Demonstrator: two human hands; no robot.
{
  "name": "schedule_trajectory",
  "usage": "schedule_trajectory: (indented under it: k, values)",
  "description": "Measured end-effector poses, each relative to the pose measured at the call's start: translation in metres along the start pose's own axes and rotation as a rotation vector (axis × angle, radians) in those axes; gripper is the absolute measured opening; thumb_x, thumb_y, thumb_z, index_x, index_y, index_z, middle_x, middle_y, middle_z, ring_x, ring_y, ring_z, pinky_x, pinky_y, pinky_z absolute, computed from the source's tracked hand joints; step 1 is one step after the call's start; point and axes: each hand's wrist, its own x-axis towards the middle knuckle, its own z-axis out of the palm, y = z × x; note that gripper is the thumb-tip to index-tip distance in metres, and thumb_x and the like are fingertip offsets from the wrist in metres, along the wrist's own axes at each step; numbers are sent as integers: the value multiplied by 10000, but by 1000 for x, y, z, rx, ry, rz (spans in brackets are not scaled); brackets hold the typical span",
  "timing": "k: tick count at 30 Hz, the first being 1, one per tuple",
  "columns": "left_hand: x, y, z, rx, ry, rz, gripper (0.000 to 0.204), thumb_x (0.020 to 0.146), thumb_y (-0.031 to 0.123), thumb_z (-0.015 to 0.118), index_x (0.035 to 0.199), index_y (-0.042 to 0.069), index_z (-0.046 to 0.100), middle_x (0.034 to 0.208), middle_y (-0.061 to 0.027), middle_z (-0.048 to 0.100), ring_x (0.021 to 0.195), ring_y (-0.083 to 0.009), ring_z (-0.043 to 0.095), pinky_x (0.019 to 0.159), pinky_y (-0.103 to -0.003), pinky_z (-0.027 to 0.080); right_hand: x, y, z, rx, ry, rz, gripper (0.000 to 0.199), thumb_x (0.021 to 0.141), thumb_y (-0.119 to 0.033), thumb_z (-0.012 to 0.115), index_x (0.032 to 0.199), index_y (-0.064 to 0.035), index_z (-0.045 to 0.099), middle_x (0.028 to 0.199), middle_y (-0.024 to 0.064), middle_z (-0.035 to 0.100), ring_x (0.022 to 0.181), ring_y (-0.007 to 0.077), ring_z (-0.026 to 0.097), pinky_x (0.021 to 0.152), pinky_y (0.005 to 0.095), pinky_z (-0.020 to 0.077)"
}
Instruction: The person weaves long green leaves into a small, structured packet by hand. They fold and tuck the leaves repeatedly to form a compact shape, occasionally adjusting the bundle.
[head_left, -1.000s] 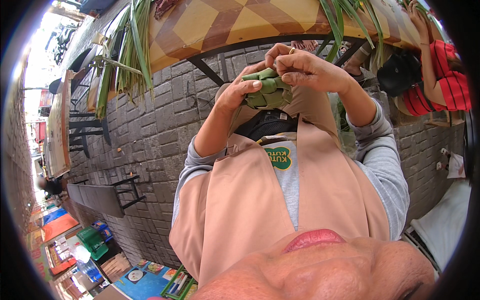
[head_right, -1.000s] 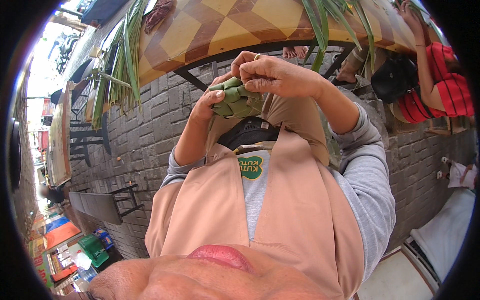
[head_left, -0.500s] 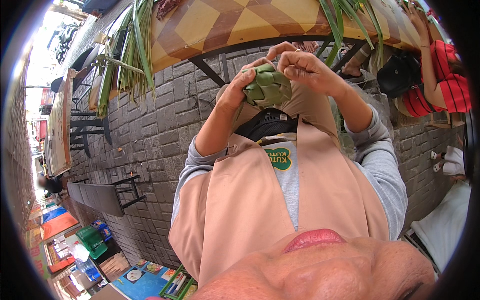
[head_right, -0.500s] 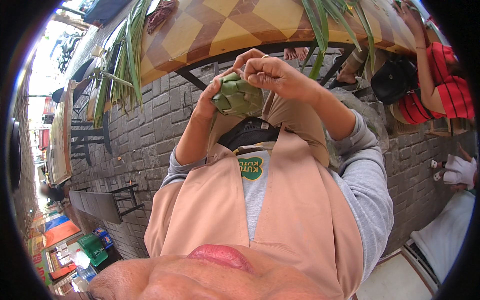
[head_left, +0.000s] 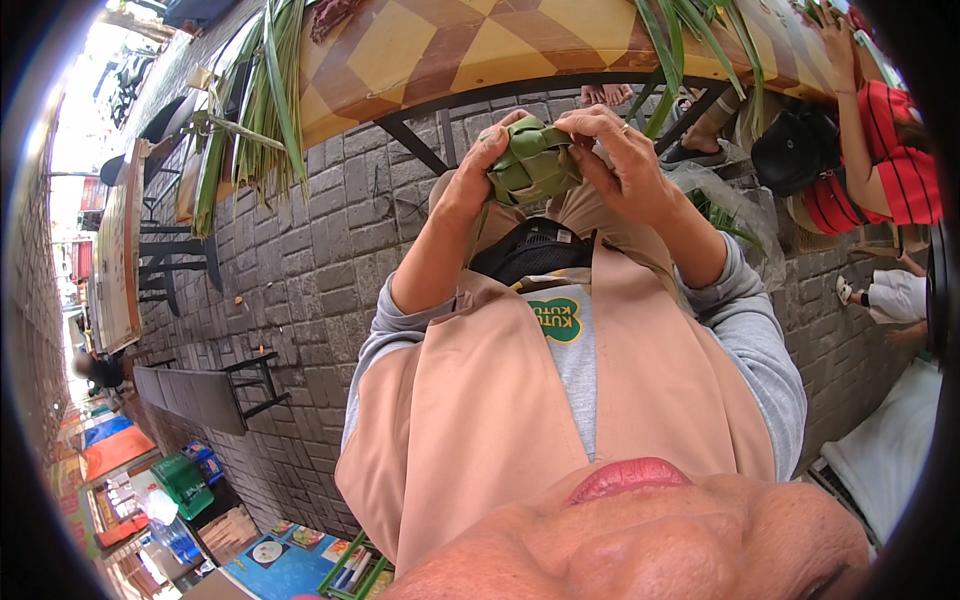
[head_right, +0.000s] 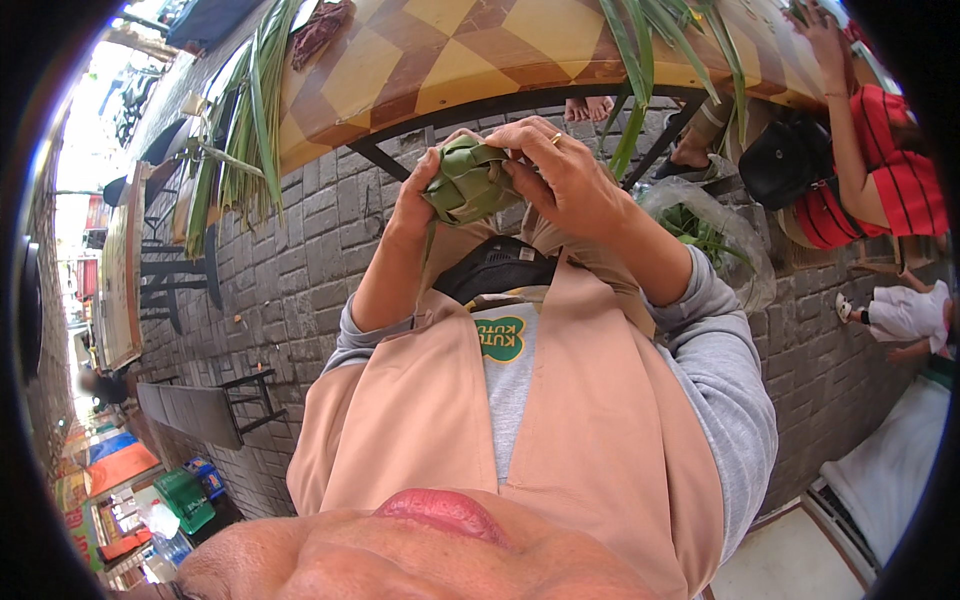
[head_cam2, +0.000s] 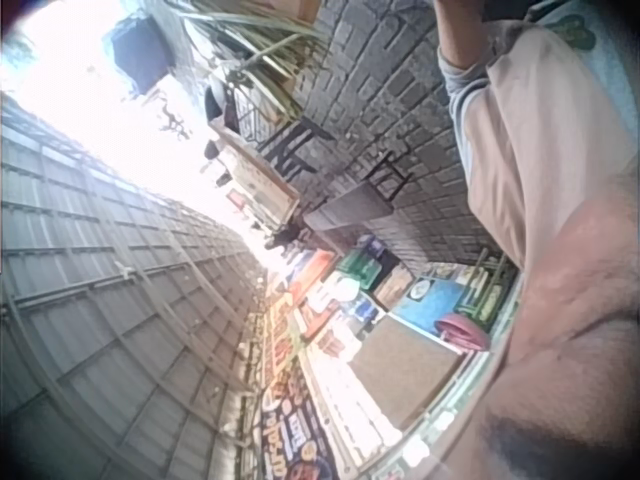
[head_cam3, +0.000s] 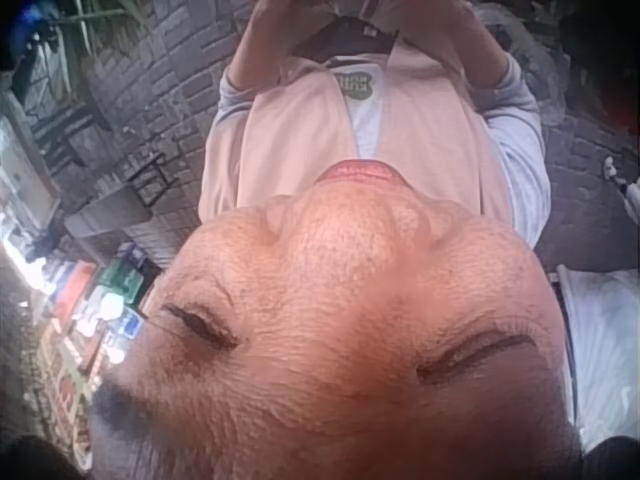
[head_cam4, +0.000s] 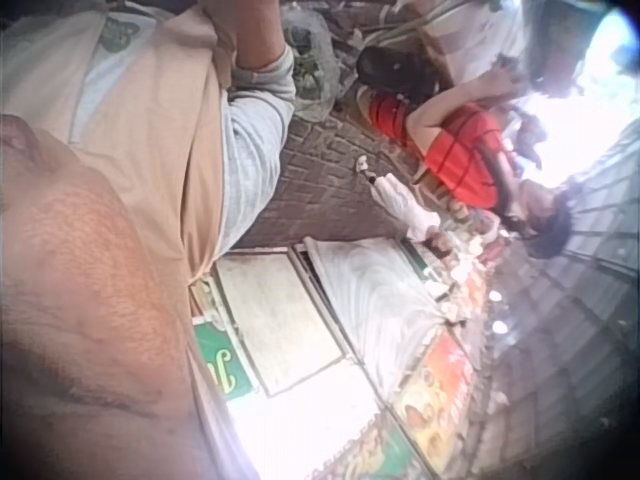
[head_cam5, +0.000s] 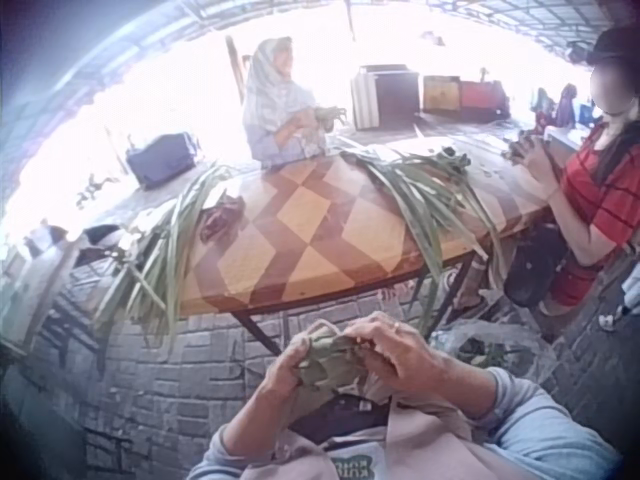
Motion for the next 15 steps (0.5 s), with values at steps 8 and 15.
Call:
schedule_trajectory:
  k: [8, 15]
  values:
    - [-3, 0, 4, -49, -13, -48, 546, 880, 522, 559, 1124, 37, 499, 1003, -42, 590, 908, -101, 575, 779, -240, 471, -2, 17, -5, 116, -106, -24, 312, 827, 73, 572, 1127, -13, 597, 1046, 140, 602, 965, 309, 597, 847, 361, 489]
    - [0, -10, 13, -28, 158, 20, 465, 955, 457, 462, 1168, 45, 496, 1045, -38, 588, 943, -98, 569, 797, -243, 474, -8, 8, 13, 28, 57, 0, 323, 923, -133, 543, 1217, -4, 573, 1168, 169, 561, 1056, 328, 557, 933, 388, 437]
